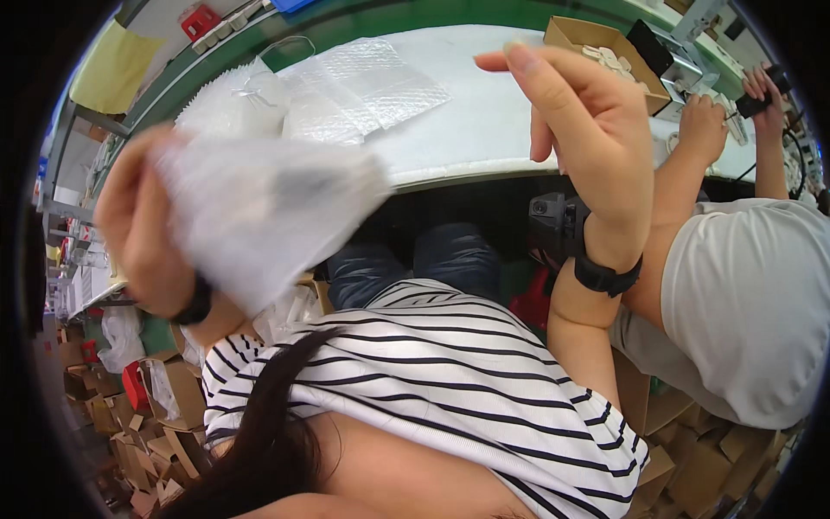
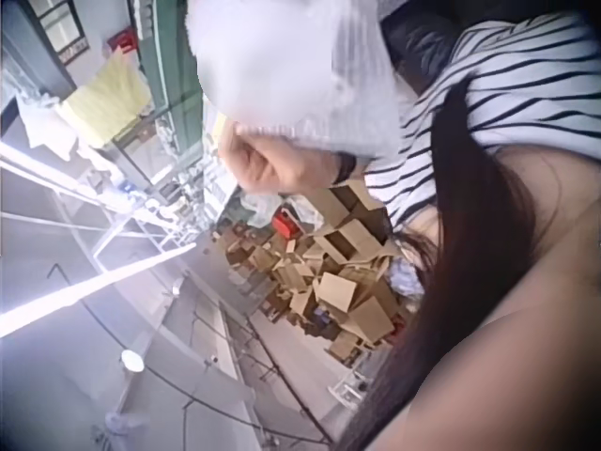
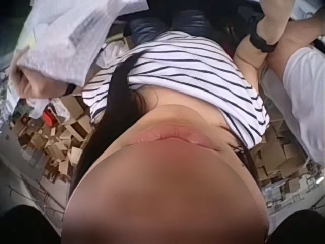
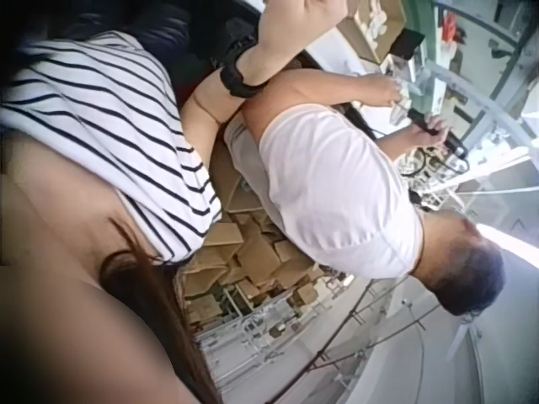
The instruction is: The recorder is packing small white products into bubble wrap and securing them with tape.
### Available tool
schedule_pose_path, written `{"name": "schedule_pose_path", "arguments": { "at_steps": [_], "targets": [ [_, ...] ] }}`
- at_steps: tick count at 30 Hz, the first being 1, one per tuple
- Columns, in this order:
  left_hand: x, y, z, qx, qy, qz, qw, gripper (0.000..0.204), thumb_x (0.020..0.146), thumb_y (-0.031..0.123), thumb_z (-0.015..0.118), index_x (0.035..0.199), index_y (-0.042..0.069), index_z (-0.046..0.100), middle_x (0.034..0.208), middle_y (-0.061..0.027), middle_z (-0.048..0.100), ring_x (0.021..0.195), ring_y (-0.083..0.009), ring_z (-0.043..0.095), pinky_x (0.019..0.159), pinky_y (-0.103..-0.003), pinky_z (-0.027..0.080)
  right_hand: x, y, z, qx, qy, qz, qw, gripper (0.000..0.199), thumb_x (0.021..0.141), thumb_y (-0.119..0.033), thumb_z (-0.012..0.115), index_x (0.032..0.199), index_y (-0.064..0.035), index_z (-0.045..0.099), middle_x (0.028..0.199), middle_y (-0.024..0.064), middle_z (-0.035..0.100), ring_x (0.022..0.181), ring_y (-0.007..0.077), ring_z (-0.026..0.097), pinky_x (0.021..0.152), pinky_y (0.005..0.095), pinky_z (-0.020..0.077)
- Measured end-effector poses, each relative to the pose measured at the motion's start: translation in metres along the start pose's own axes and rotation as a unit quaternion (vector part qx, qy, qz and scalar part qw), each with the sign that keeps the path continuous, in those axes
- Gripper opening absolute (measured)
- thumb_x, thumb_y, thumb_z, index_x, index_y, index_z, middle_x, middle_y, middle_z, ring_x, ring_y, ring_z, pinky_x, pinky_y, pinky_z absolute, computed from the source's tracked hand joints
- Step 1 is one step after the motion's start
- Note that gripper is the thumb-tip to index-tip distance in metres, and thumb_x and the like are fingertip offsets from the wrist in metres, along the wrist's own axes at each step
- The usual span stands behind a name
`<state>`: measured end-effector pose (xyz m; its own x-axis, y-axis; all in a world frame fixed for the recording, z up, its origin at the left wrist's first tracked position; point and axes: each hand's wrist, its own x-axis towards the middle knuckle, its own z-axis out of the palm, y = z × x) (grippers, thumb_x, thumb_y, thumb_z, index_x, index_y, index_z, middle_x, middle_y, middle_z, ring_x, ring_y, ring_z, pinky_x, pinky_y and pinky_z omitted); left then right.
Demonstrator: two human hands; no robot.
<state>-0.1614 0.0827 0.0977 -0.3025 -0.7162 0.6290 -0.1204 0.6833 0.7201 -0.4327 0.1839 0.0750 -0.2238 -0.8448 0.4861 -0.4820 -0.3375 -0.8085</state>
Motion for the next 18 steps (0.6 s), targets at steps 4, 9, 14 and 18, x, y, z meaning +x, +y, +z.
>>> {"name": "schedule_pose_path", "arguments": {
  "at_steps": [4,9,14,18],
  "targets": [
    [-0.066,-0.011,-0.090,0.159,0.238,-0.020,0.958,0.015,0.088,0.011,0.047,0.086,-0.002,0.055,0.077,-0.0048,0.055,0.063,-0.0080,0.048,0.057,-0.019,0.037,-0.005,0.035,0.011,-0.009,0.022,0.081,0.996,0.031,0.092,-0.021,0.044,0.100,0.0034,0.062,0.053,-0.0009,0.050,0.040,0.0016,0.036,0.041,0.0170,0.0278],
    [-0.151,-0.032,-0.164,0.159,0.322,-0.179,0.916,0.014,0.091,0.011,0.047,0.088,-0.001,0.053,0.076,-0.0024,0.053,0.068,-0.0111,0.050,0.062,-0.022,0.041,0.000,0.085,0.032,0.020,0.012,0.152,0.988,0.027,0.091,-0.020,0.047,0.100,0.0005,0.062,0.059,0.0002,0.054,0.048,0.0029,0.044,0.046,0.0170,0.0322],
    [-0.256,-0.108,-0.199,0.356,0.331,-0.355,0.799,0.018,0.089,0.012,0.051,0.085,-0.005,0.057,0.077,-0.0062,0.058,0.068,-0.0128,0.053,0.060,-0.026,0.045,0.009,0.108,0.063,-0.024,-0.030,0.126,0.991,0.024,0.089,-0.019,0.052,0.098,0.0004,0.062,0.070,0.0031,0.059,0.062,0.0062,0.052,0.054,0.0195,0.0393],
    [-0.361,-0.198,-0.194,0.437,0.274,-0.474,0.714,0.015,0.083,0.009,0.054,0.080,-0.004,0.059,0.071,-0.0157,0.060,0.062,-0.0221,0.057,0.055,-0.036,0.046,0.021,0.104,0.089,-0.067,-0.095,0.095,0.989,0.023,0.086,-0.018,0.055,0.099,0.0011,0.062,0.077,0.0062,0.063,0.069,0.0111,0.057,0.061,0.0228,0.0438]
  ]
}}
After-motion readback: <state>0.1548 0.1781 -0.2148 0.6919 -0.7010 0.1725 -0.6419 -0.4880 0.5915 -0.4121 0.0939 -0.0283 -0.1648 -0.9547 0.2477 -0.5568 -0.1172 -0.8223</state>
